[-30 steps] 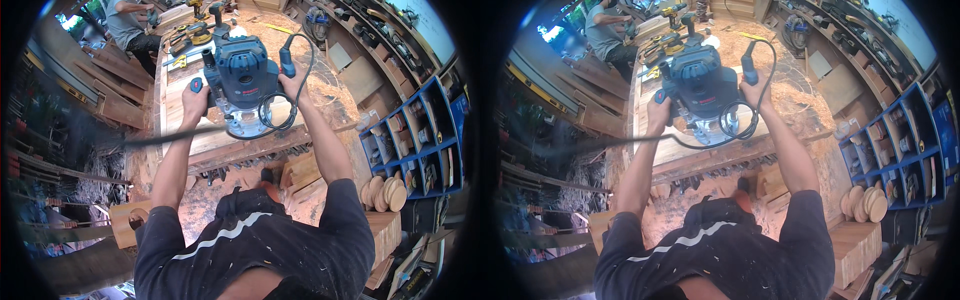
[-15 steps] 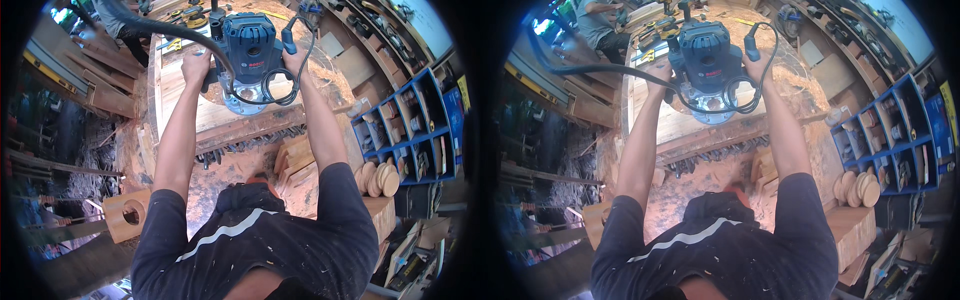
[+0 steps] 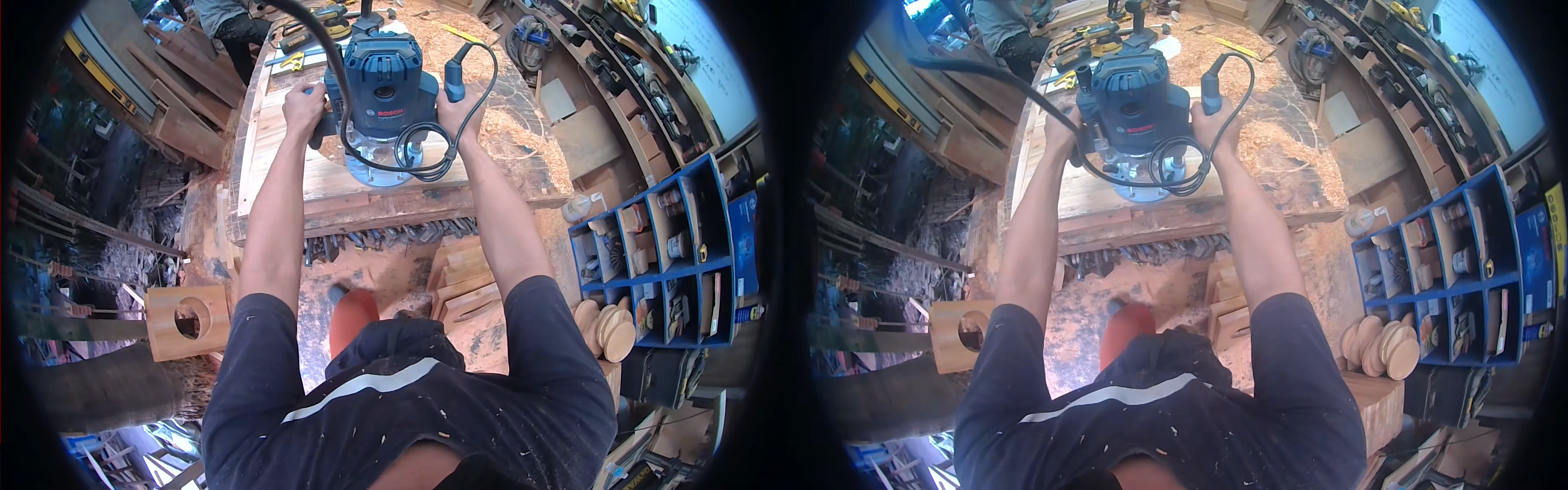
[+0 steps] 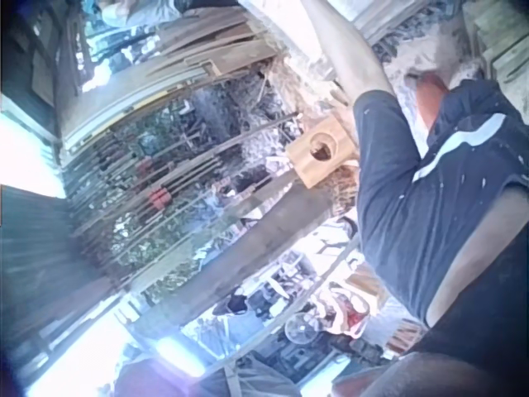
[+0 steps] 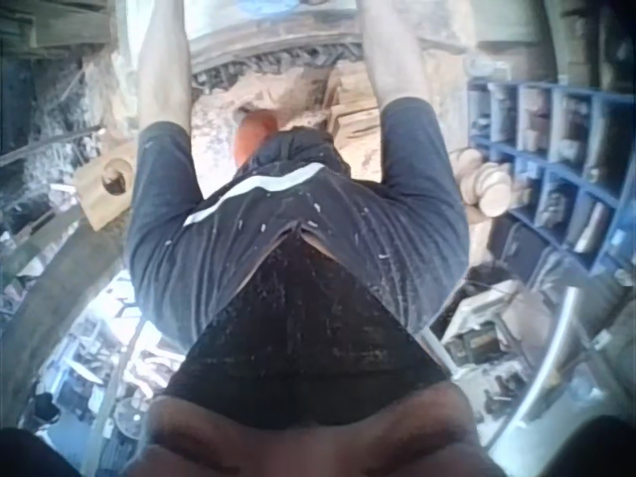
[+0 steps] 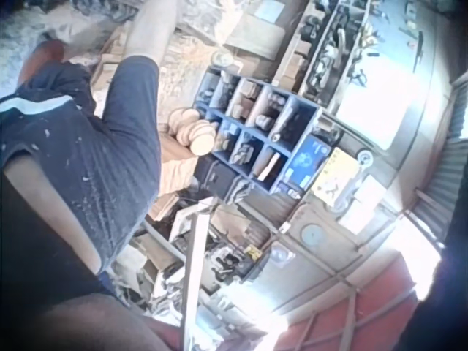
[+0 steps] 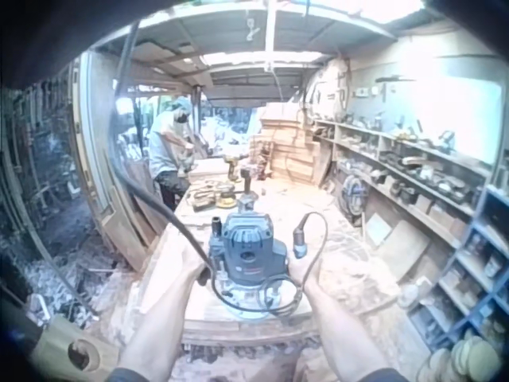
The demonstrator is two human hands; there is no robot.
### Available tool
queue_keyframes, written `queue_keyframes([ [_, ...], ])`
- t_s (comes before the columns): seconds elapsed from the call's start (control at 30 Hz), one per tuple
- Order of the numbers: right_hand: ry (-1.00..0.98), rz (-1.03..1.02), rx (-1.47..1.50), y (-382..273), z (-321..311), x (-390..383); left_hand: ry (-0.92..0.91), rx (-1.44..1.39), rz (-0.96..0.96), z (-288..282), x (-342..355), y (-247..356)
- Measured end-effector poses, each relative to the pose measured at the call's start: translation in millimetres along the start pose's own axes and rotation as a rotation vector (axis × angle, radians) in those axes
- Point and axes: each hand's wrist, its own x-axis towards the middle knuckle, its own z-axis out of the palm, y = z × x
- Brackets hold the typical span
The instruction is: Using a router to cut a circular groove into a piece of wood.
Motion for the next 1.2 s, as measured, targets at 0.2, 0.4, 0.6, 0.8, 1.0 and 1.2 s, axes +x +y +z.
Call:
queue_keyframes([
  [0.2,0.129,-0.104,-0.019,10.4,3.2,-0.7,0.01,0.067,0.012,5.7,-6.0,4.7],
  [0.4,0.132,-0.12,-0.016,37.0,15.4,-2.1,0.05,0.116,0.111,12.6,-8.0,-16.9],
  [0.6,0.058,-0.063,0.005,31.8,11.9,-3.9,0.0,0.078,0.075,14.2,-4.1,-28.9],
  [0.8,0.07,-0.07,0.013,31.4,11.5,-5.0,0.026,0.166,0.07,16.6,-7.8,-29.4],
  [1.0,0.077,-0.09,0.006,25.7,12.4,-8.1,0.077,0.153,0.104,12.5,-14.0,-30.8],
  [1.2,0.091,-0.15,0.05,39.7,15.9,-0.1,0.041,0.126,0.118,6.0,-29.6,-19.7],
])
